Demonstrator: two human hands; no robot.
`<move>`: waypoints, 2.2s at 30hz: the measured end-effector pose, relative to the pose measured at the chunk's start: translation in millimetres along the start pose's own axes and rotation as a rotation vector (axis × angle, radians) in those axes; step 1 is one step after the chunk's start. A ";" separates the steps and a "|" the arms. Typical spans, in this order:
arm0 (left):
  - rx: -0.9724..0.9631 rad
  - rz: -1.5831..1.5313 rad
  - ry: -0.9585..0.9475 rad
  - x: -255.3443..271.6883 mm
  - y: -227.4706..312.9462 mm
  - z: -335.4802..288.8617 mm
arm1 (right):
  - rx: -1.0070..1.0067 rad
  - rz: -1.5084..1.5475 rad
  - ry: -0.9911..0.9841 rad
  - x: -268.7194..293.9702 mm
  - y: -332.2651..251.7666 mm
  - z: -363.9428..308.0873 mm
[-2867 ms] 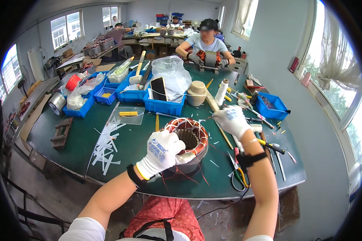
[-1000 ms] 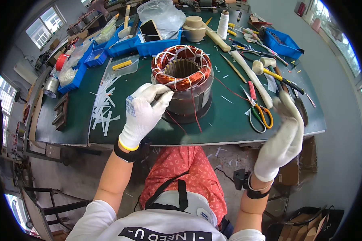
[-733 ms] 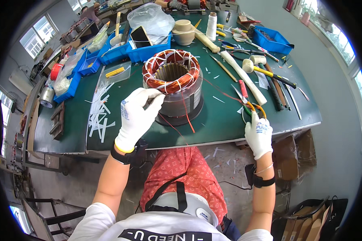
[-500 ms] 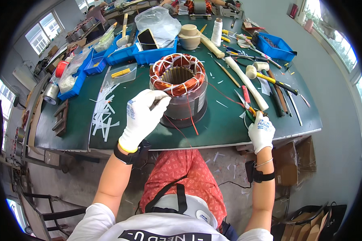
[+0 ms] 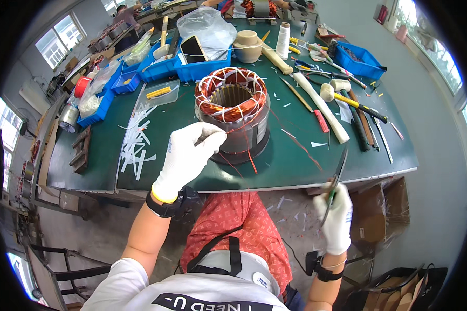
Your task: Assembling and preparing a motor stator by tapping wire coils into place, cutting excess wire, and marking the component.
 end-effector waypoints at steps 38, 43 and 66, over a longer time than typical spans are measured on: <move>0.103 -0.413 0.030 22.1 -9.3 -47.4 | -0.031 0.356 0.250 10.4 -21.7 54.0; 0.124 -0.716 -0.063 0.5 5.2 -38.0 | -0.100 -0.636 0.017 20.4 28.4 111.0; 0.225 -0.985 -0.650 -77.6 27.4 -75.1 | 0.884 -0.064 -0.214 -45.5 -206.8 -1.1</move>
Point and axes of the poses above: each hand's wrist, its own z-axis towards the middle knuckle, its own x-axis out of the back of the hand, y = z × x, the point moved 10 cm from there along z, towards the middle knuckle, and after that the axes turned 11 degrees about -y, right-handed, at the moved point
